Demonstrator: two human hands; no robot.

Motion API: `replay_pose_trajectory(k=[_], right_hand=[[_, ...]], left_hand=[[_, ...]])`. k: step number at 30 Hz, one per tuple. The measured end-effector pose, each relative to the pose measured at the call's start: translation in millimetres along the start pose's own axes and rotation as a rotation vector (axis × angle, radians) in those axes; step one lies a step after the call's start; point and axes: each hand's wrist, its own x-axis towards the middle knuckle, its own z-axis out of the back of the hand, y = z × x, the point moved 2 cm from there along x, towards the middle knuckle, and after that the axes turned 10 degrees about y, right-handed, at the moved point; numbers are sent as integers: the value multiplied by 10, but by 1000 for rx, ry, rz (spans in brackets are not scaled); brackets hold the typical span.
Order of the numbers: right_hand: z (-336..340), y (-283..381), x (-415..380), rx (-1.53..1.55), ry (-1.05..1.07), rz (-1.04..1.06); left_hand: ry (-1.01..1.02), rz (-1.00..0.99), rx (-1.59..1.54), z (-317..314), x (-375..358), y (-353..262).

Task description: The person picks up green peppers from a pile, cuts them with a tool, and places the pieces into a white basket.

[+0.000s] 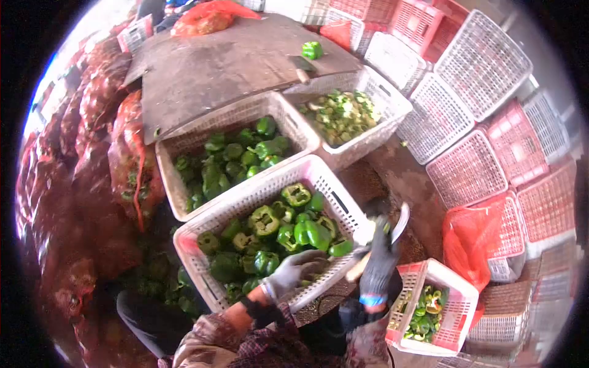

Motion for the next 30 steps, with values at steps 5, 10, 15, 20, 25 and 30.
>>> replay_pose_trajectory(k=[5, 10, 15, 20, 25, 30], right_hand=[[-434, 388, 1625, 82, 303, -139], [-999, 660, 1101, 133, 193, -55], [-1219, -191, -451, 23, 654, -346], [-1358, -526, -1531, 30, 874, -694], [-1417, -718, -1893, 90, 623, -823], [-1415, -768, -1936, 155, 469, -930]], left_hand=[[-560, -298, 31, 639, -1495, -312], [-1316, -630, -2, 1588, -3114, -277], [-1523, -573, -80, 2524, -3523, 115], [-1311, -90, 350, 3538, -2707, 842], [-1360, 294, 532, 3893, -2003, 719], [-1482, 222, 447, 4598, -1642, 1203]])
